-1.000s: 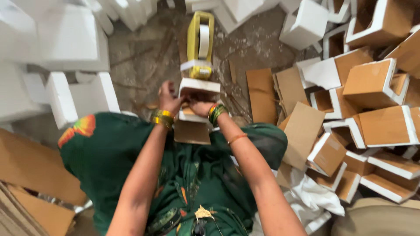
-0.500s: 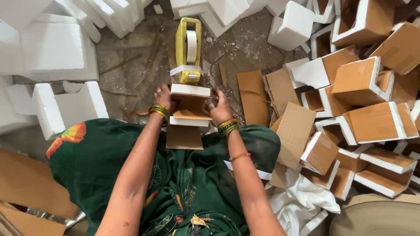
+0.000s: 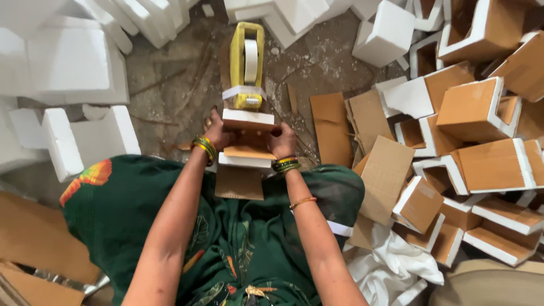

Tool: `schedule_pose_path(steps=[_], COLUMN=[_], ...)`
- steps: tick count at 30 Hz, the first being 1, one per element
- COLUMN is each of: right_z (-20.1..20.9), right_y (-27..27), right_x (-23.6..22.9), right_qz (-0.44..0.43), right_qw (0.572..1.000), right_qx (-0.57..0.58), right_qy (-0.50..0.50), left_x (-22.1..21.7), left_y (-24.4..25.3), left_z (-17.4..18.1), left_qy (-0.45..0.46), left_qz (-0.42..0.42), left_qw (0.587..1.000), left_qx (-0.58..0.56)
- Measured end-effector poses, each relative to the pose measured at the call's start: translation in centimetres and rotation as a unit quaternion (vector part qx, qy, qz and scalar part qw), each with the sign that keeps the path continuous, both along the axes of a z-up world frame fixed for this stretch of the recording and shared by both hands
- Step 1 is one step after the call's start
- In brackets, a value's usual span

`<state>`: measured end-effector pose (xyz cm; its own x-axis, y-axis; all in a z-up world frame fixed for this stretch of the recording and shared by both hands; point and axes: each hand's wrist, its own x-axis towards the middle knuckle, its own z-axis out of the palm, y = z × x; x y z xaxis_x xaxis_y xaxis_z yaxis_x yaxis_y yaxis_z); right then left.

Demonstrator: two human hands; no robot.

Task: The person sits on the floor and assembles small cardboard boxes by inserting white foam inserts into the cardboard shells. They use a handheld tape dispenser to seal the boxes after assembly.

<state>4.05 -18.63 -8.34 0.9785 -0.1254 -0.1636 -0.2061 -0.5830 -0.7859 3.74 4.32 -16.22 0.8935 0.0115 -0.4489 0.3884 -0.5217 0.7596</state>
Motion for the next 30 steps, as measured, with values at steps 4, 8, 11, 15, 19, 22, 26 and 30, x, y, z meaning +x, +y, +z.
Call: schedule_pose_path(steps=[4, 8, 11, 15, 19, 22, 26, 30], right_z=[0.2, -2.6, -3.9, -3.3, -3.4, -5.6, -5.8, -6.6], right_y=[-0.2, -1.7, -1.7, -1.0, -1.4, -0.9, -2.1, -1.7], right_x=[0.3, -0.3, 0.4, 2.1, 3.5, 3.3, 2.7, 1.6], right_qz=[0.006, 0.095, 0.095, 0.126, 0.099, 0.066, 0.203, 0.211], right_qw=[0.997, 0.988, 0.987, 0.987, 0.975, 0.998, 0.946, 0.959], right_qx=[0.061, 0.112, 0.128, -0.057, -0.164, 0.023, -0.025, -0.014], right_qy=[0.045, -0.037, -0.017, 0.081, 0.111, 0.004, -0.25, -0.188], left_x=[-0.1, -1.0, -1.5, -0.6, 1.7, 1.8, 1.6, -0.1], left_y=[-0.2, -1.3, -1.2, -0.6, -0.5, -0.7, -0.9, -0.8], left_z=[2.1, 4.2, 4.5, 3.9, 3.9, 3.6, 4.0, 4.7], left_qy=[-0.094, -0.083, -0.077, -0.028, -0.041, -0.06, -0.045, -0.138], left_qz=[0.027, 0.183, 0.214, 0.185, 0.085, 0.074, 0.075, 0.042], left_qw=[0.994, 0.979, 0.972, 0.982, 0.991, 0.989, 0.989, 0.981], left_qx=[0.047, -0.022, -0.059, -0.033, 0.095, 0.114, 0.118, 0.128])
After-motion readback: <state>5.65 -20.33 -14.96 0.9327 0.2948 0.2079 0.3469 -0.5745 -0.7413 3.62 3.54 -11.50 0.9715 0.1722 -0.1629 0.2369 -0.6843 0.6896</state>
